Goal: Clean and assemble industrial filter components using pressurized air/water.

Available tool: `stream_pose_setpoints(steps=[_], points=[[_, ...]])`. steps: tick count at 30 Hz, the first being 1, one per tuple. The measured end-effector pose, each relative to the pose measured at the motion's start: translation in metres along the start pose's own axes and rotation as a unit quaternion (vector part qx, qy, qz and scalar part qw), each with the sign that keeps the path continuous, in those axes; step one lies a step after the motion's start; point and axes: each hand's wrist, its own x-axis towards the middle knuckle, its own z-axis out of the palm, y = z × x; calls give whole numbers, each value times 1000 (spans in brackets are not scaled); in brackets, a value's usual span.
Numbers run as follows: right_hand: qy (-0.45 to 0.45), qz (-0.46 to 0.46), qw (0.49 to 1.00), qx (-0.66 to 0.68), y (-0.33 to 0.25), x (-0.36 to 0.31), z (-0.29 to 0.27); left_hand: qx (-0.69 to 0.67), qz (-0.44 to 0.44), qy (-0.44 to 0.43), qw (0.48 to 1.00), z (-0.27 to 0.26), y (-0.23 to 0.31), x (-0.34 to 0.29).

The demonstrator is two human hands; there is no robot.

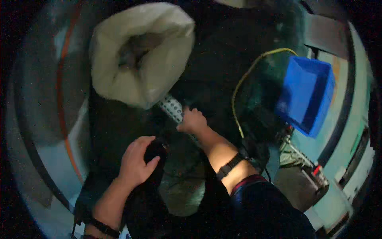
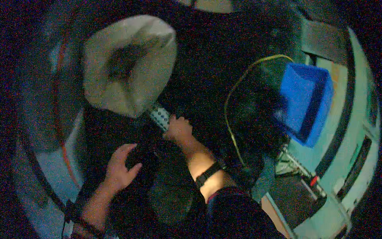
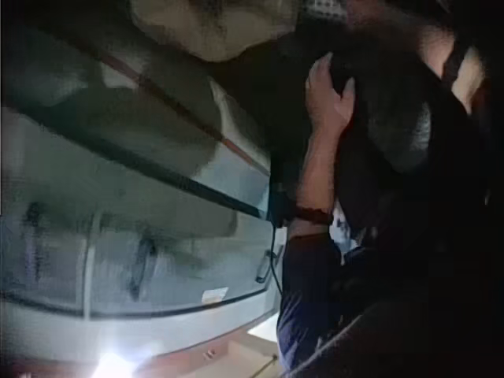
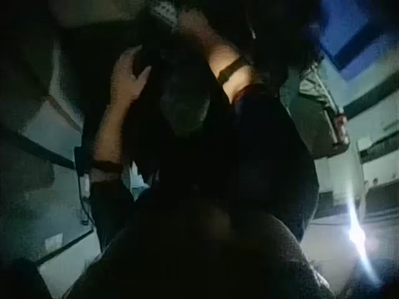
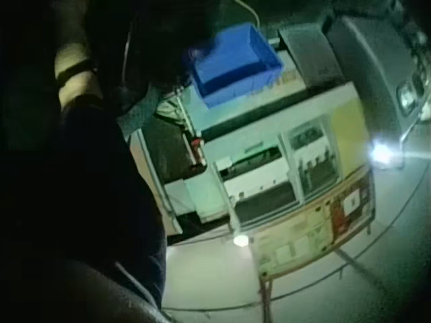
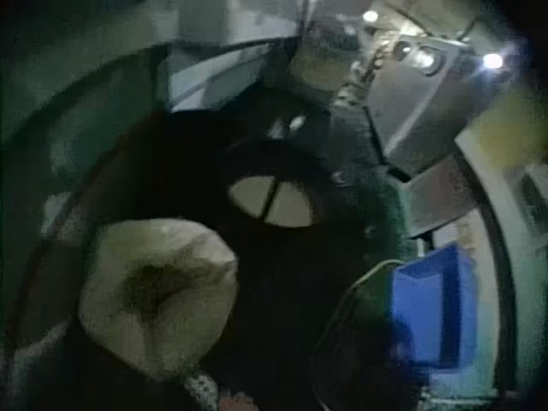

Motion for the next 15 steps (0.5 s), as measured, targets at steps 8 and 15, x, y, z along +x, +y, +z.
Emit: stream_pose_setpoints(steps=[8,15], points=[[101,-146,977,-118,86,-275,-58,303,335,-107,886,30,150,-3],[316,-306,897,-48,97,-429,-86,264,267,-216,901,8,202,-67]])
